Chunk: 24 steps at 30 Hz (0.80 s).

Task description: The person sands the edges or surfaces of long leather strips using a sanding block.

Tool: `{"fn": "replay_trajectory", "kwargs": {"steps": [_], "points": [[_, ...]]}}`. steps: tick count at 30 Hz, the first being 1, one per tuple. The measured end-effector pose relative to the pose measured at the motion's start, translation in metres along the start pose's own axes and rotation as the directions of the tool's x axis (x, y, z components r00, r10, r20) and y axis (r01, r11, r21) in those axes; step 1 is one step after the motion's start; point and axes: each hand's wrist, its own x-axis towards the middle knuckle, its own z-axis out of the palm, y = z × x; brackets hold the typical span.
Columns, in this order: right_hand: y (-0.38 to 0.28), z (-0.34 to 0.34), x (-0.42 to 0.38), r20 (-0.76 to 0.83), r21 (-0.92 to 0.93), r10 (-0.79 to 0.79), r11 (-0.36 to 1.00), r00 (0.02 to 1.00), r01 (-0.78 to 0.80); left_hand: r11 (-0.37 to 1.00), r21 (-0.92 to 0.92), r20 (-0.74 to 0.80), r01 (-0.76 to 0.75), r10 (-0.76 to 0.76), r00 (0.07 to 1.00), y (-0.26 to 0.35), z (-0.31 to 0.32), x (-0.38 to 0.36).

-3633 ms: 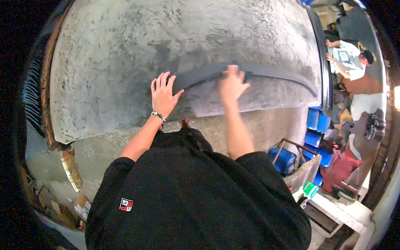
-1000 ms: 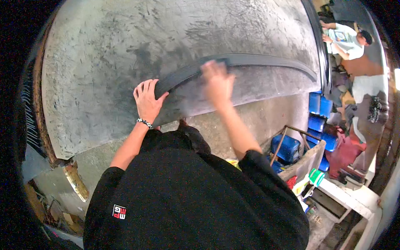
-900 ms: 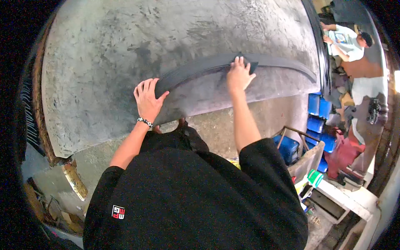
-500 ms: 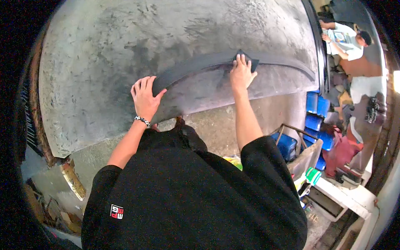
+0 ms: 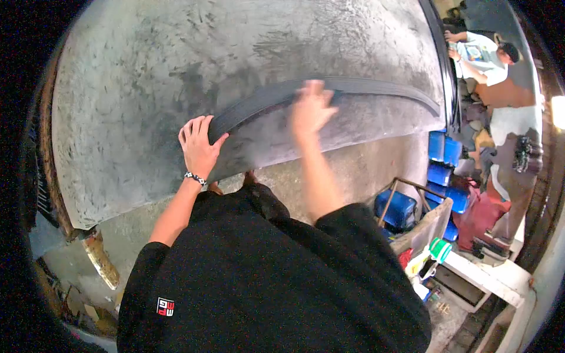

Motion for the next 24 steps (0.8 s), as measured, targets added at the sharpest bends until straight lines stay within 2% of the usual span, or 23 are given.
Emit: {"fn": "replay_trajectory", "kwargs": {"steps": [1,2,3,6,8,9,11,13,15,18,20,21,22,24], "points": [[-0.027,0.074,-0.025,0.045,-0.404,-0.044,0.913,0.998,0.058,1.0,0.012,0.012,-0.01,0.01,1.0,0.0,0.0,0.002],[-0.054,0.147,-0.05,0.089,-0.692,-0.087,0.711,0.992,0.125,1.0,0.023,0.033,-0.02,0.019,0.999,0.001,-0.003,0.001],[-0.084,0.187,-0.068,0.275,-0.96,0.086,-0.034,0.958,0.278,0.999,0.039,0.049,-0.033,0.031,0.998,-0.001,-0.006,0.001],[-0.081,0.103,-0.047,0.487,-0.873,-0.005,-0.033,0.873,0.487,0.999,0.033,0.018,-0.02,0.02,1.0,0.0,-0.002,0.002],[-0.099,0.026,0.01,0.146,-0.98,-0.005,-0.135,0.989,0.144,1.0,0.023,0.014,0.003,-0.004,1.0,0.002,-0.002,0.002],[-0.119,0.0,0.039,-0.194,-0.98,0.186,0.008,0.963,-0.199,1.0,0.015,0.023,0.009,-0.009,1.0,0.003,-0.003,0.001],[-0.058,-0.003,0.045,-0.249,-0.932,-0.19,-0.219,0.95,-0.288,1.0,0.007,0.028,0.011,-0.011,1.0,0.004,-0.006,0.003],[-0.016,0.062,0.001,0.124,-0.903,-0.207,-0.429,0.97,0.025,1.0,0.003,0.023,0.006,-0.006,1.0,0.004,-0.008,0.004],[-0.078,0.179,-0.055,0.247,-0.967,-0.046,0.055,0.968,0.249,1.0,0.003,0.036,0.008,-0.009,0.999,0.005,-0.008,0.001],[-0.088,0.132,-0.039,0.457,-0.888,-0.002,-0.045,0.889,0.457,1.0,0.001,0.046,-0.016,0.016,0.999,0.003,-0.009,0.007],[-0.098,0.063,0.017,0.149,-0.988,-0.039,-0.047,0.988,0.148,1.0,-0.018,0.03,-0.005,0.006,1.0,0.005,-0.009,0.007],[-0.091,0.023,0.041,0.029,-0.995,0.019,-0.097,0.999,0.031,1.0,-0.02,0.035,-0.003,0.004,0.999,0.005,-0.008,0.007],[-0.07,0.003,0.057,-0.134,-0.989,-0.069,-0.049,0.989,-0.137,1.0,-0.02,0.036,-0.001,0.001,0.999,0.003,-0.007,0.007],[-0.068,0.063,0.036,0.002,-0.978,-0.101,-0.205,0.995,-0.019,1.0,-0.021,0.038,0.001,0.0,0.999,0.002,-0.008,0.006]]}}
